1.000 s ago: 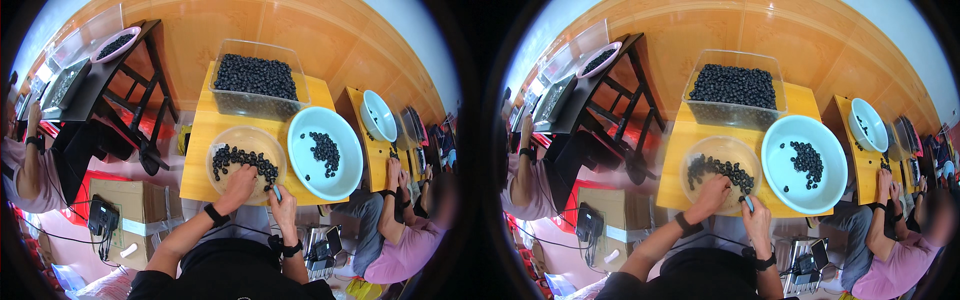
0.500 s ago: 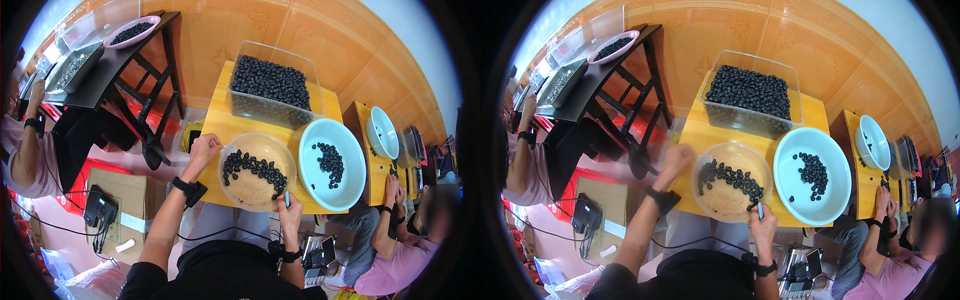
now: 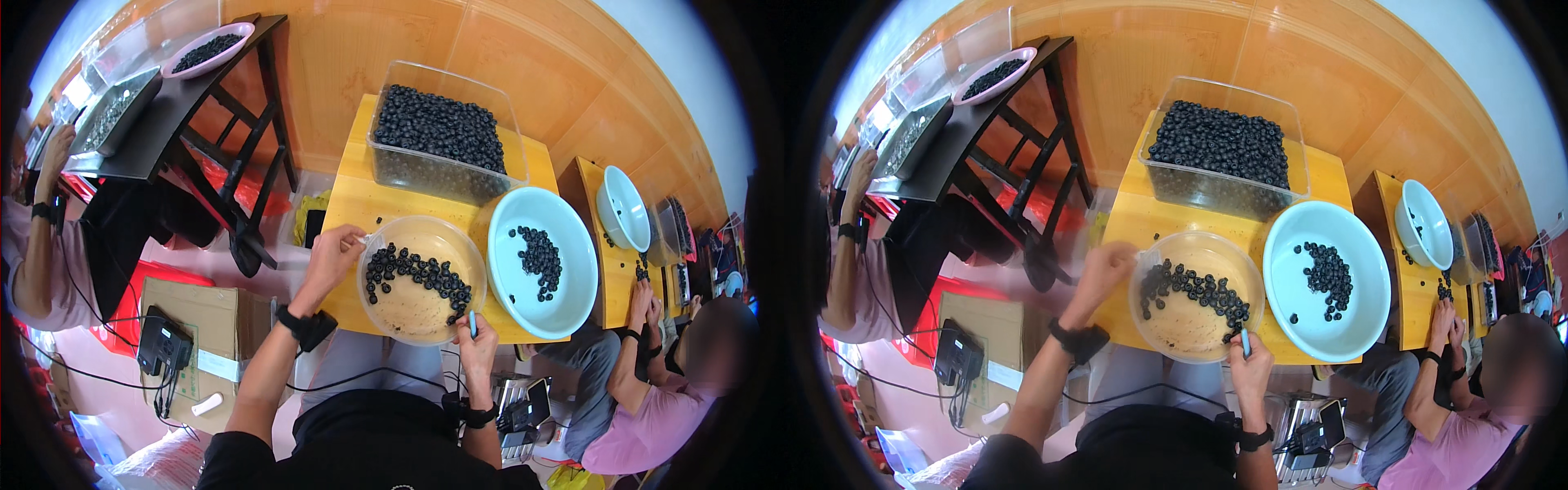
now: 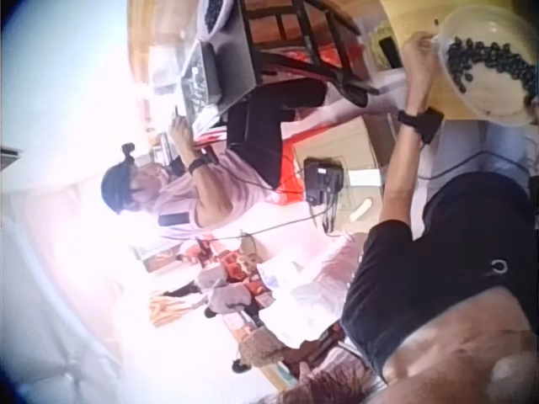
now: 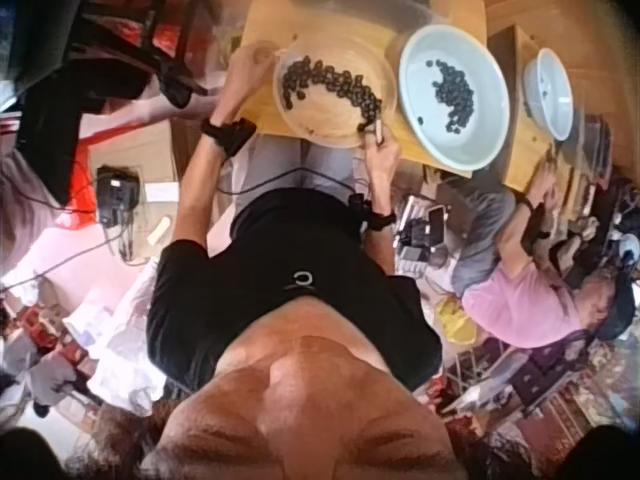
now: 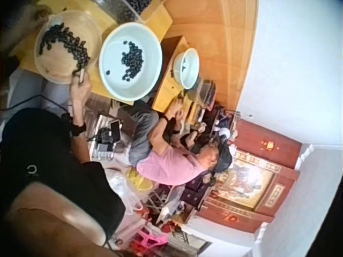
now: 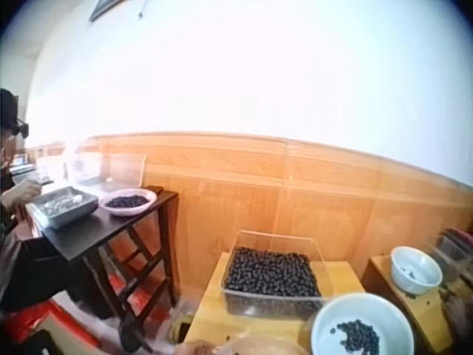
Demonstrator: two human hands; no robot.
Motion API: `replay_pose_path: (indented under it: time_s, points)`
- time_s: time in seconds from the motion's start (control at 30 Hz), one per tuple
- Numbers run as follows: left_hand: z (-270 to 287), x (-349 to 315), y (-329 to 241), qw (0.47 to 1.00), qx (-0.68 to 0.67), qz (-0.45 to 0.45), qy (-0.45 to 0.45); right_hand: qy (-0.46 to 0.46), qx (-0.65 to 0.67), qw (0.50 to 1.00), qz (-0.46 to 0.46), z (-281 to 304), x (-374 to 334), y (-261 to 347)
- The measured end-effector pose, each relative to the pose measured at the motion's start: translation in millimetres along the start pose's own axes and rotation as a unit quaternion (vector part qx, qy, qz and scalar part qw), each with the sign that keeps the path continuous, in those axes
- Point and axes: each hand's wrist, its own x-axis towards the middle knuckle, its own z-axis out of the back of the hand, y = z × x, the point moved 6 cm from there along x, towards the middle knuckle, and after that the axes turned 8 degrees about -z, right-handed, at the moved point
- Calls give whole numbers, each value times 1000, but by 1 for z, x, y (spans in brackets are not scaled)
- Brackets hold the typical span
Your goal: Sorting small dark berries into plastic containers by hand to remove debris or damaged fruit.
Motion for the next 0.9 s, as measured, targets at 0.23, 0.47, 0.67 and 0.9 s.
replay_pose_path:
  time_s: [0.23,0.47,0.67,0.9]
  points:
    - [-35,-42,-44,958,227,-175,-1,-4,3,1000,-22,-1,1,-6]
    - [-73,-53,-51,904,370,-192,94,0,23,1000,0,-4,-1,-5]
    - [-30,-61,-56,955,240,-140,-99,-50,27,998,19,4,-14,14]
    - [-45,-74,45,995,-28,86,32,10,87,996,-1,-6,-5,1]
